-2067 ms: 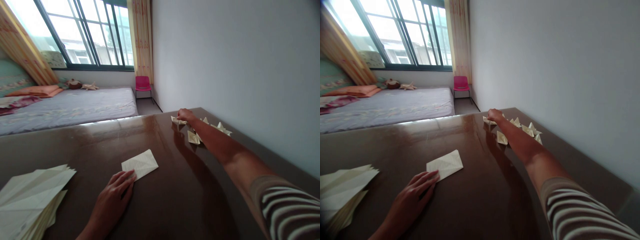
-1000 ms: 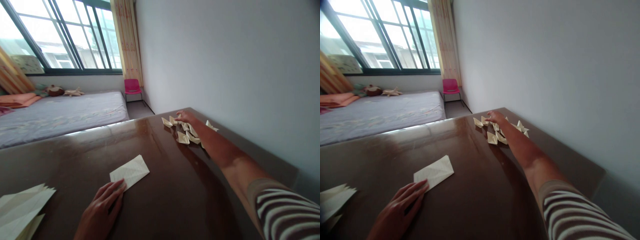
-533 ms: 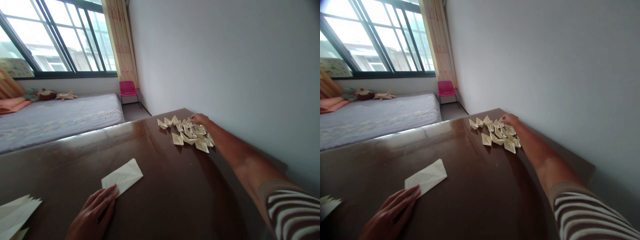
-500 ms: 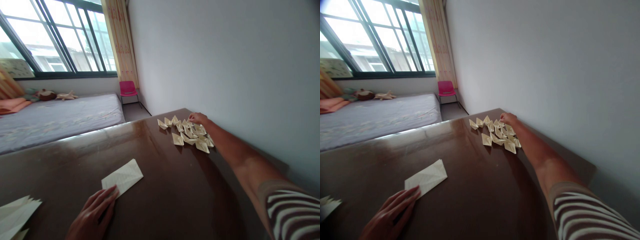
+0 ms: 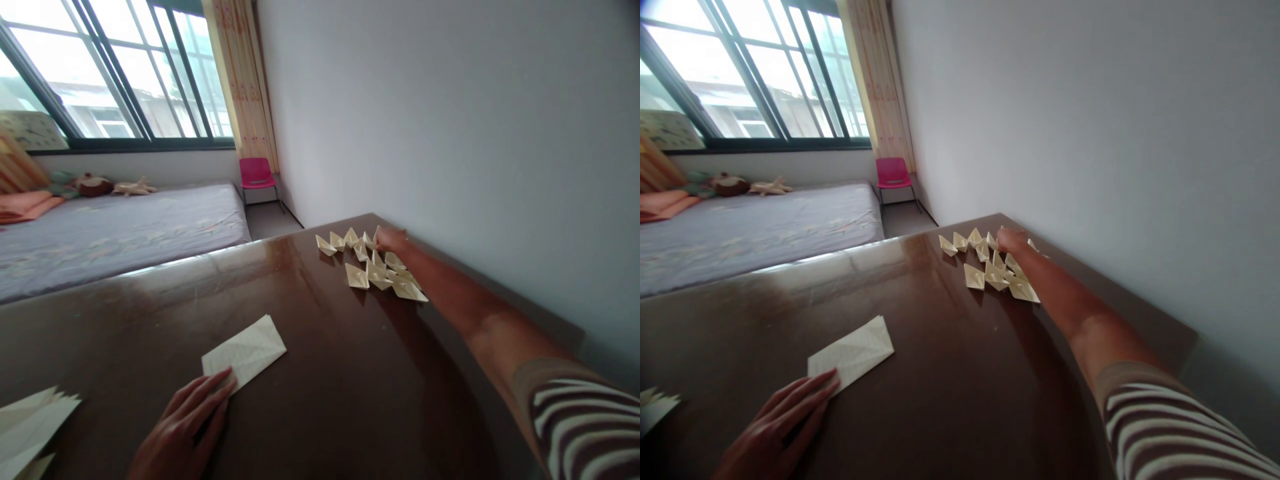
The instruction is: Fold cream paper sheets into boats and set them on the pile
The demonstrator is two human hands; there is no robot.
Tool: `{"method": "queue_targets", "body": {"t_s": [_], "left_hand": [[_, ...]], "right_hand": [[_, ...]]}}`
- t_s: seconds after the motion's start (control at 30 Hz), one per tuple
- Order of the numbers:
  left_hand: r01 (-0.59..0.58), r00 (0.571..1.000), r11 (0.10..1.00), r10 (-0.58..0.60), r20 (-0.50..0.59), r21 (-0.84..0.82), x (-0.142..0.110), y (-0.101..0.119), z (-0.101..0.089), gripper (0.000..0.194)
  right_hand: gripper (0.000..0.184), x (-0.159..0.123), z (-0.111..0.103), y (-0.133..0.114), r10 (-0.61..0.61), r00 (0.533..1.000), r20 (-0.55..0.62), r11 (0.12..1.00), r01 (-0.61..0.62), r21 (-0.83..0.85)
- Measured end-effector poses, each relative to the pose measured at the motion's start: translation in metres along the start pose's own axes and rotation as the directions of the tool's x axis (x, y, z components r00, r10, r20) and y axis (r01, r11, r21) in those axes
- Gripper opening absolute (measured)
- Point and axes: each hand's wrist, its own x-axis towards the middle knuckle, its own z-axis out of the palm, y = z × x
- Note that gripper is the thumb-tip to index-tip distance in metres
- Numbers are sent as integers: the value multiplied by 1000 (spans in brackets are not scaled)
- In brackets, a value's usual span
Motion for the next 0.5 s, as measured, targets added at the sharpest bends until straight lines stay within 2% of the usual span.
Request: {"method": "queue_targets", "body": {"t_s": [0.17, 0.3, 0.43, 0.5], "left_hand": [[0, 1000, 1000, 0, 8, -7, -1, 0, -1, 37], [-2, 1000, 1000, 2, -11, -10, -1, 2, -3, 37], [-5, 1000, 1000, 5, -16, -11, -1, 3, -3, 37], [-8, 1000, 1000, 8, -12, -6, 0, 3, -3, 37]], "right_hand": [[37, 17, -3, -15, -11, 999, -45, 999, 9, -43], [33, 28, -17, -26, -64, 998, -21, 996, 63, -61], [35, 26, -36, -21, -144, 990, 4, 989, 144, -19], [33, 18, -37, -19, -215, 976, 31, 977, 214, 24]]}}
